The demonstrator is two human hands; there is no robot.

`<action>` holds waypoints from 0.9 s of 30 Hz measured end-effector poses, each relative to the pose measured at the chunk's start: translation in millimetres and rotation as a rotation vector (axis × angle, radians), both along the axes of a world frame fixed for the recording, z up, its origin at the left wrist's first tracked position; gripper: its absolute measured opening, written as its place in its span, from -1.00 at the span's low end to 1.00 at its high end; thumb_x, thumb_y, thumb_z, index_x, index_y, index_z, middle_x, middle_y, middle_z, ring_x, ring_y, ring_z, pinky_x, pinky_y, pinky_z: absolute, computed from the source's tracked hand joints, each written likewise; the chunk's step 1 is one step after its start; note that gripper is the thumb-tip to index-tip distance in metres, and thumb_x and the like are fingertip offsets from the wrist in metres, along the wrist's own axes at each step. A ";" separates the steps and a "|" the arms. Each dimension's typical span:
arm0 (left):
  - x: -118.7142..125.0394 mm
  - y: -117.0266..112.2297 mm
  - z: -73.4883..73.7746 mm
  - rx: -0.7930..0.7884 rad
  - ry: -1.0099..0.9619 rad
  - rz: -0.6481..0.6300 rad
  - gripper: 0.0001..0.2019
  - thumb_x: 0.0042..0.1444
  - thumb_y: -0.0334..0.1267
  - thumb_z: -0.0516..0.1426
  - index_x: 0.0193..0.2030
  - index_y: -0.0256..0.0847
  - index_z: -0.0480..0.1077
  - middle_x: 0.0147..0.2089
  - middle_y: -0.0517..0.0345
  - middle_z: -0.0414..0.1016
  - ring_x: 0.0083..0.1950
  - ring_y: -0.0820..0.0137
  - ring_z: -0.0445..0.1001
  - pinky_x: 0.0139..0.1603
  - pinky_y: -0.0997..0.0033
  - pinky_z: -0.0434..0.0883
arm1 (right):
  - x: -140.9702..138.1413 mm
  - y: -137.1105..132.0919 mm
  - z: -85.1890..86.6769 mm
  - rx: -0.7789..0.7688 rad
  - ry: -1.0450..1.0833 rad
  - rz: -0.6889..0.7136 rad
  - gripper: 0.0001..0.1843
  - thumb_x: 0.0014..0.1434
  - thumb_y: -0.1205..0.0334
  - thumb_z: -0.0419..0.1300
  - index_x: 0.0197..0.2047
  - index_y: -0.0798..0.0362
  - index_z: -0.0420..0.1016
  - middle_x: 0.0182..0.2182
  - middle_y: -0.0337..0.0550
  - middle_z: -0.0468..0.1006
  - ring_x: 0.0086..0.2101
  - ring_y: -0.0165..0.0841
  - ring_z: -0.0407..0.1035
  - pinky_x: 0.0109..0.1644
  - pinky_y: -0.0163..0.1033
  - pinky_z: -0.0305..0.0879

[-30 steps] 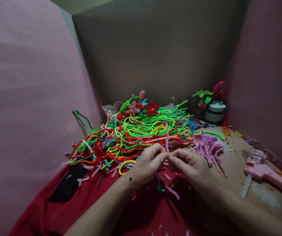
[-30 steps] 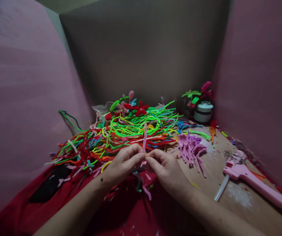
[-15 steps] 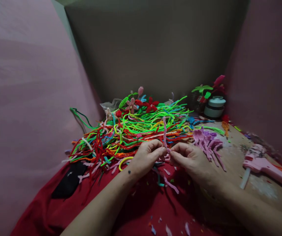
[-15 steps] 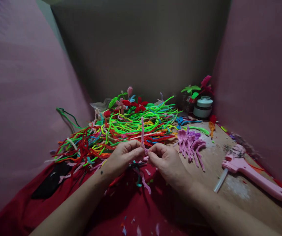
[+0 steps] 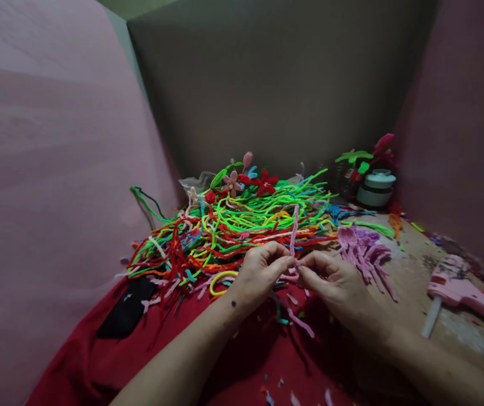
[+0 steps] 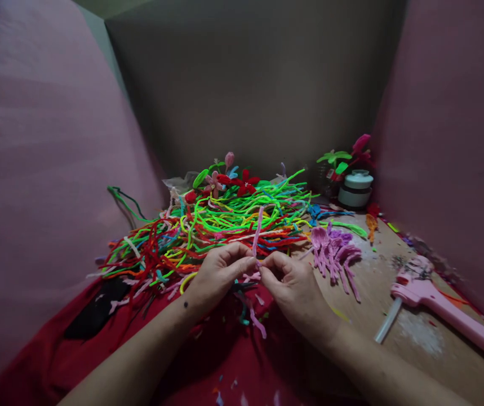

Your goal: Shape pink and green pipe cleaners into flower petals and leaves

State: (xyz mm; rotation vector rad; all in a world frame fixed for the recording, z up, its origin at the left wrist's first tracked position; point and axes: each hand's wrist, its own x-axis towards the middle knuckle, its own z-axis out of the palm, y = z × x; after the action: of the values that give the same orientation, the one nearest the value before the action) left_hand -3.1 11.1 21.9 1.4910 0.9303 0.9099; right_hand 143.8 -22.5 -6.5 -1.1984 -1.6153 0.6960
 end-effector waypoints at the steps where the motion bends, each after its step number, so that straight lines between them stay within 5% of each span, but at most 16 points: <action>1: 0.4 -0.7 0.6 0.003 -0.003 0.005 -0.86 -0.06 -0.26 0.15 -0.45 -0.31 0.35 -0.50 0.23 0.36 -0.48 0.55 0.29 -0.43 0.54 0.22 | 0.0 0.4 -0.2 -0.016 0.021 0.009 -0.77 0.13 0.18 0.08 -0.48 0.10 0.41 -0.56 -0.22 0.43 -0.51 -0.44 0.28 -0.43 -0.35 0.19; 12: -4.0 0.7 4.5 -0.036 0.029 -0.057 -0.81 -0.07 -0.20 0.19 -0.45 -0.32 0.35 -0.51 0.23 0.35 -0.47 0.54 0.30 -0.40 0.53 0.25 | 1.6 0.6 1.4 -0.110 0.182 0.077 -0.78 0.13 0.17 0.08 -0.39 0.12 0.45 -0.49 -0.17 0.49 -0.45 -0.41 0.35 -0.37 -0.32 0.29; 14: -5.1 0.5 6.6 -0.025 0.062 -0.066 -0.82 -0.07 -0.22 0.17 -0.48 -0.32 0.34 -0.54 0.25 0.33 -0.50 0.56 0.26 -0.42 0.54 0.22 | 3.6 0.2 2.9 -0.006 0.189 0.027 -0.80 0.16 0.21 0.05 -0.28 0.09 0.46 -0.38 -0.14 0.50 -0.35 -0.38 0.38 -0.26 -0.27 0.32; 18: -6.5 -0.3 7.2 -0.028 0.123 -0.127 -0.82 -0.06 -0.22 0.15 -0.50 -0.32 0.35 -0.55 0.25 0.30 -0.52 0.58 0.21 -0.45 0.55 0.17 | 8.4 1.9 6.3 0.439 -0.042 -0.087 -0.73 0.12 0.36 0.10 -0.10 0.00 0.46 -0.22 -0.09 0.42 -0.19 -0.33 0.32 -0.13 -0.18 0.30; 22: -7.6 -1.2 5.6 -0.024 0.144 -0.186 -0.82 -0.03 -0.22 0.14 -0.46 -0.33 0.37 -0.54 0.23 0.31 -0.51 0.57 0.22 -0.45 0.54 0.18 | 12.0 5.6 8.5 0.684 -0.377 -0.145 -0.79 0.08 0.41 0.13 -0.22 0.01 0.51 -0.15 -0.05 0.44 -0.07 -0.23 0.21 0.00 -0.06 0.18; 27: -8.1 -0.8 10.4 -0.036 0.120 -0.138 -0.81 -0.04 -0.21 0.16 -0.48 -0.34 0.36 -0.56 0.24 0.31 -0.53 0.59 0.23 -0.48 0.57 0.17 | 11.5 1.9 12.0 0.368 -0.332 -0.069 -0.84 0.13 0.31 0.09 -0.42 0.09 0.48 -0.48 -0.13 0.49 -0.37 -0.33 0.29 -0.19 -0.16 0.21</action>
State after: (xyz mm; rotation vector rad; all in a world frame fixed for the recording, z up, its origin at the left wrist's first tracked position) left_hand -11.2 10.3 32.3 1.5720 0.9132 0.7076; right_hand 155.2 -20.6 5.5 -1.1275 -1.8655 0.1447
